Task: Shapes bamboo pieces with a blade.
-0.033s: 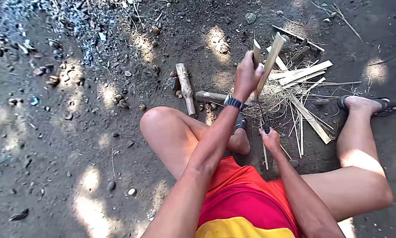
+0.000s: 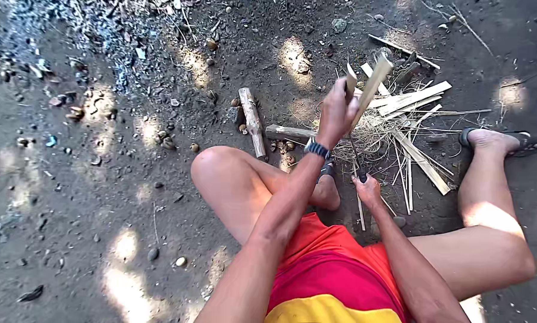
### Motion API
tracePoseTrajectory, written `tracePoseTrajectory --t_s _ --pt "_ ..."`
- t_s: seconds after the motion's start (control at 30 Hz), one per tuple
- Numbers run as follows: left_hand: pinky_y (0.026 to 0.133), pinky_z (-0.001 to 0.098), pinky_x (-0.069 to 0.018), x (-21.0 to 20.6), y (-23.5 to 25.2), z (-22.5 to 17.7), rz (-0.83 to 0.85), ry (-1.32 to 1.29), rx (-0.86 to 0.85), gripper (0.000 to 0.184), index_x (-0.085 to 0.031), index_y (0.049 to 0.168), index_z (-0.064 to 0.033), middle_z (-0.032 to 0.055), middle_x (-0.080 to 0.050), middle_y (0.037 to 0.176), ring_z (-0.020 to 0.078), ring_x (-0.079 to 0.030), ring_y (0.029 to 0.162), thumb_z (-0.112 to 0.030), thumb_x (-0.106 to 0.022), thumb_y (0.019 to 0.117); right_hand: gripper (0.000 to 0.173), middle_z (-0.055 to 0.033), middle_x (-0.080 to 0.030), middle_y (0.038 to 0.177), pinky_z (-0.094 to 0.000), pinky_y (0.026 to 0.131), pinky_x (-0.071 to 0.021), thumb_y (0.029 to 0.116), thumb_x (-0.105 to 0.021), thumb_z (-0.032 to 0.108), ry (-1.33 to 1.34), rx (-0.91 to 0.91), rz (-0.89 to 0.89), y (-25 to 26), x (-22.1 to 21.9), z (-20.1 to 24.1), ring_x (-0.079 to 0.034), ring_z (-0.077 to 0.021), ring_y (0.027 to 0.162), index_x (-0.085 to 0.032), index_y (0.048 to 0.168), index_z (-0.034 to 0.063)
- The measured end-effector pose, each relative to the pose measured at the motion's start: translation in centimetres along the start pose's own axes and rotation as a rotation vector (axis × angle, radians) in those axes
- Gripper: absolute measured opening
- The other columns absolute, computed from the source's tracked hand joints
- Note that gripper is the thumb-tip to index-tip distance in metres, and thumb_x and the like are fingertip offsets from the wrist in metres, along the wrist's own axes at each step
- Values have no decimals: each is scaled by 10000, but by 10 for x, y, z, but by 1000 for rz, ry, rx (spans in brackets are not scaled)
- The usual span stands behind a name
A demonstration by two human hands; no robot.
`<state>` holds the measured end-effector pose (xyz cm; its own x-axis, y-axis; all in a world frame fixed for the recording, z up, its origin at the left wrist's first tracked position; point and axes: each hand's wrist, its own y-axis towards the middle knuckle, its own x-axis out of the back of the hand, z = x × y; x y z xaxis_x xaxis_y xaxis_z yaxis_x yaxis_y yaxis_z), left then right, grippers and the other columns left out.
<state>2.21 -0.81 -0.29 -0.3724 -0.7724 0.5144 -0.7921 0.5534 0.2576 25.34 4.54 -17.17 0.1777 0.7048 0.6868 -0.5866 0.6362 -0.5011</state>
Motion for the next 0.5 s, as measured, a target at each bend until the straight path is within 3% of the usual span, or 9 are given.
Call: tracePoseTrajectory --t_s 0.07,0.1,0.17,0.2,0.27,0.33,0.5 --pt "903 431 -614 -11 -55 -11 28 8 -70 408 -566 1328 18 146 -670 1201 223 -699 1037 -132 -664 961 442 -167 -713 941 -560 888 -524 957 -699 455 71 -17 46 -4 1 -6 -687 -317 926 -712 1068 28" --pt "906 431 -613 -17 -84 -17 48 29 -105 410 -563 1328 20 160 -653 1238 237 -694 1060 -127 -675 961 427 -146 -691 876 -534 813 -536 951 -710 448 130 -28 69 -7 3 -10 -672 -289 828 -708 1031 29" --pt "935 427 -601 -32 -132 -22 70 73 -204 393 -568 1304 22 185 -625 1302 269 -668 1158 -93 -688 948 329 -61 -584 682 -395 556 -530 969 -690 377 381 -63 172 -13 10 -18 -571 -181 549 -664 966 49" --pt "983 428 -589 -39 -145 -17 69 70 -246 371 -580 1283 17 183 -631 1320 281 -641 1239 -70 -689 940 251 -5 -492 590 -309 449 -493 1003 -650 310 633 -111 295 -15 18 -22 -488 -122 447 -607 935 72" --pt "1012 436 -572 -32 -152 -10 94 15 -231 404 -596 1289 4 162 -638 1342 275 -619 1280 5 -688 896 215 50 -427 562 -273 422 -477 1024 -623 302 916 -236 479 -12 44 -33 -435 -84 416 -602 965 96" --pt "1010 430 -561 -4 -134 3 69 -82 -150 402 -589 1301 14 141 -648 1327 240 -642 1223 24 -643 902 243 38 -454 564 -287 426 -488 984 -692 310 852 -206 355 -3 61 -35 -450 -95 417 -646 978 72" --pt "871 432 -608 46 -82 71 -304 -385 292 386 -545 1308 14 130 -724 1189 230 -717 1041 -75 -596 936 334 5 -491 531 -322 429 -537 998 -683 389 980 26 -101 -6 62 -6 -510 -129 403 -638 946 62"
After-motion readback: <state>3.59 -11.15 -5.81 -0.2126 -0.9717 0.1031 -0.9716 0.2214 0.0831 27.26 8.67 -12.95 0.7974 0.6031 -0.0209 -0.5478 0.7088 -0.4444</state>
